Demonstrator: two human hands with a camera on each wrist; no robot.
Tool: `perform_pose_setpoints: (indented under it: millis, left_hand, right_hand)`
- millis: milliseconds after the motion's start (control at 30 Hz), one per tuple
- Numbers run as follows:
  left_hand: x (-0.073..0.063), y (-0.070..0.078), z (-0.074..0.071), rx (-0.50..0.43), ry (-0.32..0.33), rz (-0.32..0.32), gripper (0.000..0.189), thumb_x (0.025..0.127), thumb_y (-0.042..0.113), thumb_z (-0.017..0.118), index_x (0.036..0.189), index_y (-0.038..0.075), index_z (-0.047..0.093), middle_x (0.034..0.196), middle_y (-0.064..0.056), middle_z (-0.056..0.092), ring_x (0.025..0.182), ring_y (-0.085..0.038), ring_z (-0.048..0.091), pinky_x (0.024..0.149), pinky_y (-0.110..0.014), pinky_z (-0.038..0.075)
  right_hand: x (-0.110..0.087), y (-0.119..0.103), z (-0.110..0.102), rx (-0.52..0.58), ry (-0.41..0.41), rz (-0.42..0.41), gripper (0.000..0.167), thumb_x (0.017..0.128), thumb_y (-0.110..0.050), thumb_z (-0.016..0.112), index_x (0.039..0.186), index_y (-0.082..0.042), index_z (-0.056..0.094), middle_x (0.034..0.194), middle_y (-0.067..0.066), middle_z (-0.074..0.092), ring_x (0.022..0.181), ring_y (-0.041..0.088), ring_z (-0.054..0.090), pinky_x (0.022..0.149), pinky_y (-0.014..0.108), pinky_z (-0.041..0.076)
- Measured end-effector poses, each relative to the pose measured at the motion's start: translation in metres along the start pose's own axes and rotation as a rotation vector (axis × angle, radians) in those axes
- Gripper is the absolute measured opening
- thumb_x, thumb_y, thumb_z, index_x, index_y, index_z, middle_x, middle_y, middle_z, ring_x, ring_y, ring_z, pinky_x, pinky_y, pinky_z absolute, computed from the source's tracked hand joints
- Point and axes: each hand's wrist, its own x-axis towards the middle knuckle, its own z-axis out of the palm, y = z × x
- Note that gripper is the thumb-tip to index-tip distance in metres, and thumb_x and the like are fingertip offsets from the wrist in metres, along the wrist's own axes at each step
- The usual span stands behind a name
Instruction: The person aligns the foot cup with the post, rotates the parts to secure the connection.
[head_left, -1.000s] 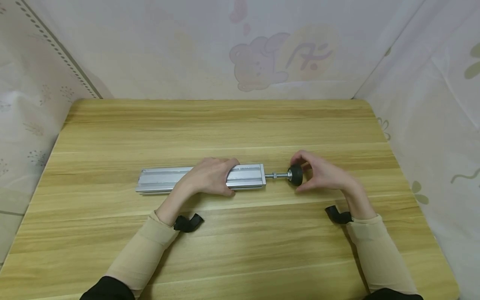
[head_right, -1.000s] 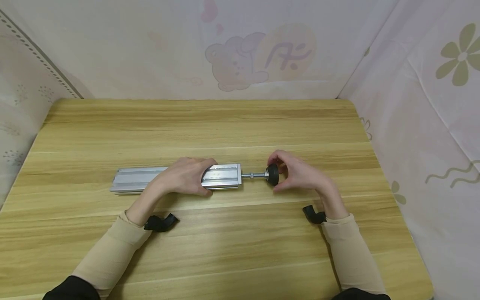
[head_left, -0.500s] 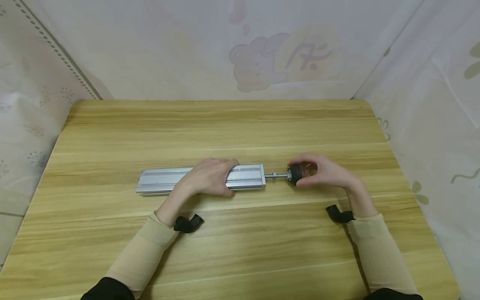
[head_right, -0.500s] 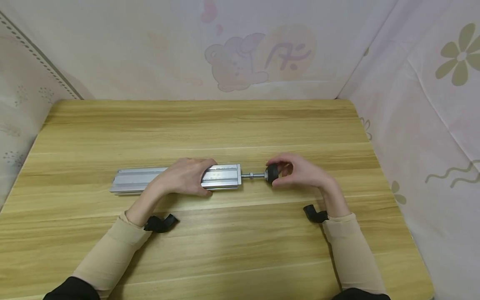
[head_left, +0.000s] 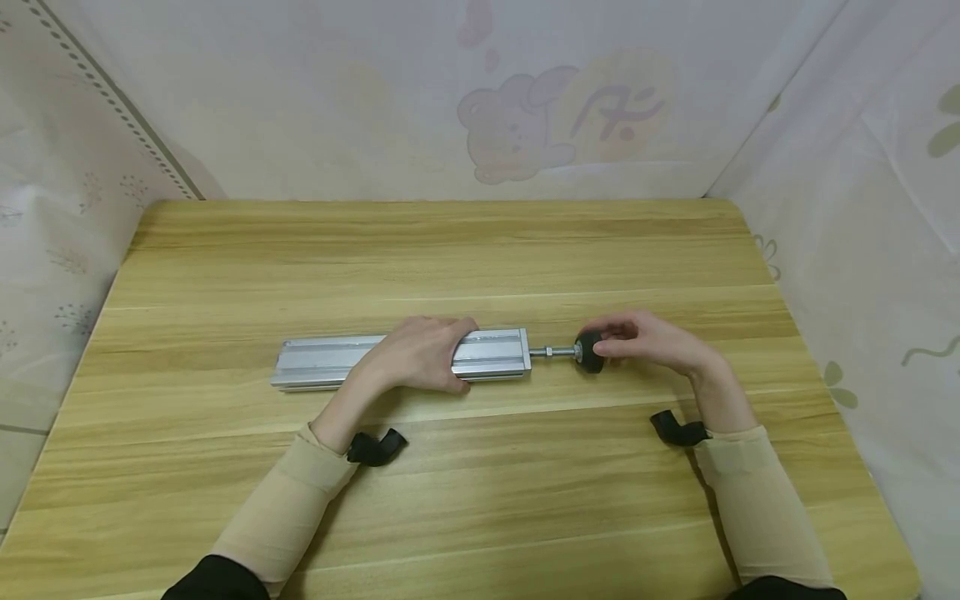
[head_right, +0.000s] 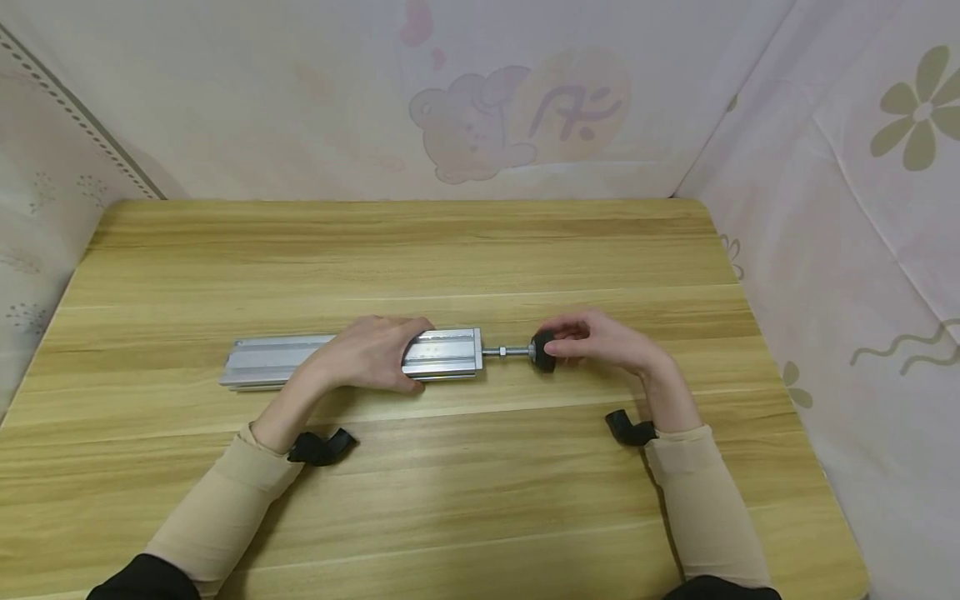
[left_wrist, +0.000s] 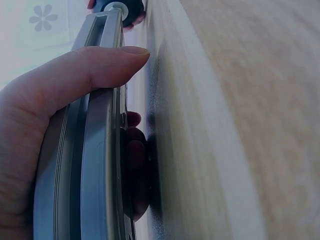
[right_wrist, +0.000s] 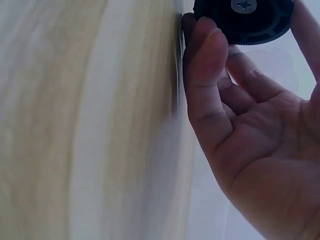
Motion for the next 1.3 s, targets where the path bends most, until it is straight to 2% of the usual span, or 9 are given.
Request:
perform_pose_setpoints:
  millis: [233, 333, 467, 600, 700, 800, 933, 1100, 1300]
  left_hand:
    - [0.000, 0.000, 0.000, -0.003, 0.004, 0.000, 0.072, 0.068, 0.043, 0.083, 0.130, 0.019, 0.057, 0.097, 0.005, 0.070, 0.080, -0.016, 0.062, 0.076, -0.038, 0.051]
    - [-0.001, 0.000, 0.000, -0.005, 0.008, 0.004, 0.071, 0.067, 0.043, 0.083, 0.129, 0.019, 0.057, 0.096, 0.005, 0.070, 0.079, -0.016, 0.061, 0.076, -0.038, 0.051]
    - [0.000, 0.000, 0.000, -0.004, 0.003, 0.002, 0.072, 0.068, 0.043, 0.083, 0.130, 0.019, 0.056, 0.096, 0.005, 0.069, 0.079, -0.016, 0.061, 0.075, -0.037, 0.051]
    - [0.000, 0.001, 0.000, -0.002, -0.002, -0.002, 0.073, 0.068, 0.043, 0.083, 0.132, 0.019, 0.056, 0.096, 0.005, 0.069, 0.078, -0.017, 0.061, 0.075, -0.037, 0.051]
    - [-0.001, 0.001, -0.001, 0.000, -0.003, -0.005, 0.074, 0.068, 0.043, 0.083, 0.132, 0.018, 0.056, 0.096, 0.004, 0.070, 0.078, -0.017, 0.061, 0.076, -0.038, 0.051]
    - [0.000, 0.001, -0.001, 0.000, -0.002, -0.005, 0.074, 0.068, 0.043, 0.082, 0.133, 0.018, 0.056, 0.096, 0.005, 0.070, 0.078, -0.016, 0.061, 0.076, -0.038, 0.051]
    - [0.000, 0.000, 0.000, 0.000, 0.003, -0.002, 0.073, 0.068, 0.043, 0.082, 0.132, 0.019, 0.057, 0.095, 0.005, 0.070, 0.078, -0.016, 0.061, 0.076, -0.038, 0.051]
    - [0.000, 0.000, 0.000, -0.005, 0.004, 0.002, 0.073, 0.069, 0.044, 0.082, 0.133, 0.019, 0.057, 0.096, 0.005, 0.070, 0.079, -0.016, 0.062, 0.078, -0.039, 0.052]
    - [0.000, -0.001, 0.001, -0.003, 0.007, -0.003, 0.071, 0.068, 0.044, 0.082, 0.131, 0.020, 0.057, 0.095, 0.006, 0.070, 0.078, -0.016, 0.061, 0.076, -0.037, 0.050]
  right_hand:
    - [-0.001, -0.001, 0.000, -0.025, -0.020, -0.031, 0.049, 0.099, -0.024, 0.067, 0.143, -0.006, 0.056, 0.115, 0.014, 0.068, 0.094, 0.023, 0.067, 0.081, 0.035, 0.058]
    - [-0.003, 0.001, -0.001, -0.058, -0.008, -0.110, 0.055, 0.096, -0.020, 0.072, 0.146, -0.009, 0.053, 0.131, 0.014, 0.064, 0.106, 0.018, 0.065, 0.088, 0.031, 0.056]
    - [-0.007, -0.001, -0.002, -0.105, 0.032, -0.260, 0.072, 0.083, -0.012, 0.084, 0.146, -0.012, 0.049, 0.146, 0.013, 0.054, 0.120, 0.011, 0.057, 0.101, 0.029, 0.051]
    - [-0.007, -0.005, 0.000, -0.171, 0.066, -0.365, 0.079, 0.072, -0.011, 0.092, 0.141, -0.014, 0.052, 0.140, 0.009, 0.057, 0.122, 0.009, 0.056, 0.105, 0.033, 0.049]
    - [-0.005, -0.006, 0.003, -0.202, 0.072, -0.400, 0.077, 0.070, -0.011, 0.094, 0.136, -0.015, 0.054, 0.135, 0.005, 0.058, 0.121, 0.009, 0.056, 0.106, 0.034, 0.049]
    - [-0.002, -0.005, 0.005, -0.220, 0.073, -0.407, 0.075, 0.068, -0.011, 0.095, 0.131, -0.013, 0.056, 0.130, 0.004, 0.059, 0.120, 0.009, 0.056, 0.107, 0.031, 0.048]
    - [0.000, -0.006, 0.007, -0.245, 0.080, -0.377, 0.071, 0.067, -0.013, 0.096, 0.127, -0.012, 0.057, 0.127, 0.003, 0.060, 0.119, 0.010, 0.056, 0.108, 0.029, 0.046]
    - [-0.001, -0.008, 0.009, -0.265, 0.089, -0.326, 0.067, 0.069, -0.016, 0.095, 0.125, -0.013, 0.058, 0.126, 0.002, 0.061, 0.120, 0.014, 0.057, 0.109, 0.033, 0.046]
    - [-0.001, -0.007, 0.006, -0.173, 0.046, -0.250, 0.065, 0.075, -0.017, 0.091, 0.131, -0.013, 0.058, 0.130, 0.005, 0.061, 0.118, 0.023, 0.062, 0.101, 0.032, 0.053]
